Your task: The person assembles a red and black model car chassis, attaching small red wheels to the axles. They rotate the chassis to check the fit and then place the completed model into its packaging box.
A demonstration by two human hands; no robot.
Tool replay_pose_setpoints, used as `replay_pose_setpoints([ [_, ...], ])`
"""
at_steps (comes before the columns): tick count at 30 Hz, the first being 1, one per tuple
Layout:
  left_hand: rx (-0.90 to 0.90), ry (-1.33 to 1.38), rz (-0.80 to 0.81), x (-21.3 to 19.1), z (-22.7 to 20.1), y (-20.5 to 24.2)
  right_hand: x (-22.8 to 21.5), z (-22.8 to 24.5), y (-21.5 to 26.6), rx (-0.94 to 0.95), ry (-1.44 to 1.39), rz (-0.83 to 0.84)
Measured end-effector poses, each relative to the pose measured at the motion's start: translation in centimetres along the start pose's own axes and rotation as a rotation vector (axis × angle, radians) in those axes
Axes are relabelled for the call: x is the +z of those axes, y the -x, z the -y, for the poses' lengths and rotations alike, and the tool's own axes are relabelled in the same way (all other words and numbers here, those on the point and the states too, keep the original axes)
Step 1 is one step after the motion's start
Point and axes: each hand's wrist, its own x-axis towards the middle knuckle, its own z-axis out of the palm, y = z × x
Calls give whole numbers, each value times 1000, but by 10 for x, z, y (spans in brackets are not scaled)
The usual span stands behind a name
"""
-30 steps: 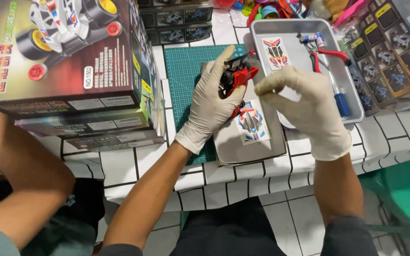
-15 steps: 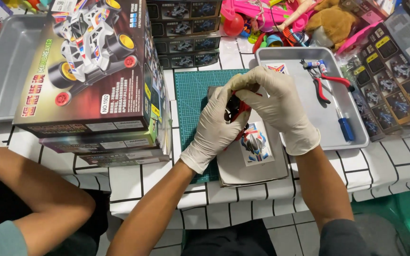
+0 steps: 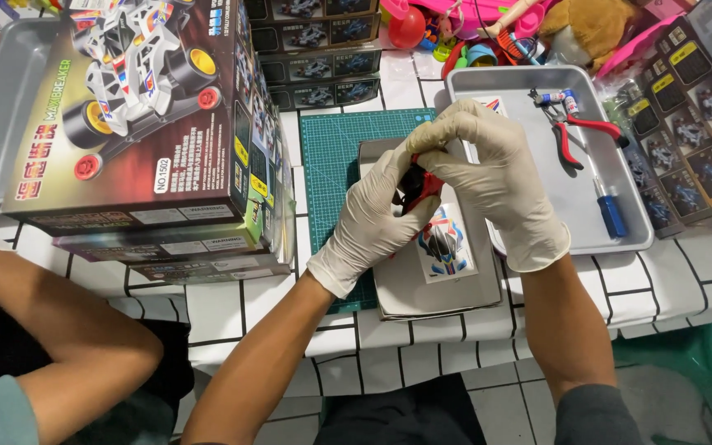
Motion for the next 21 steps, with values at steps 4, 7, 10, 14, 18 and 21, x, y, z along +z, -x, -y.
replay_pose_setpoints([
  [4, -19, 6, 19, 0, 3, 3, -2, -8, 3, -66, 73, 0],
  [7, -14, 76, 10, 0, 2, 5, -3, -16, 5, -123, 147, -9],
  [10, -31, 104, 18, 5, 22, 8, -4, -14, 6, -121, 152, -7],
  [14, -71, 77, 41, 6, 29, 11, -5, -15, 10, -162, 198, -68],
  [18, -63, 119, 28, 5, 21, 10, 0, -15, 12, -205, 240, -71],
  [21, -38, 166, 15, 5, 20, 9, 3, -19, 13, -235, 268, -101],
])
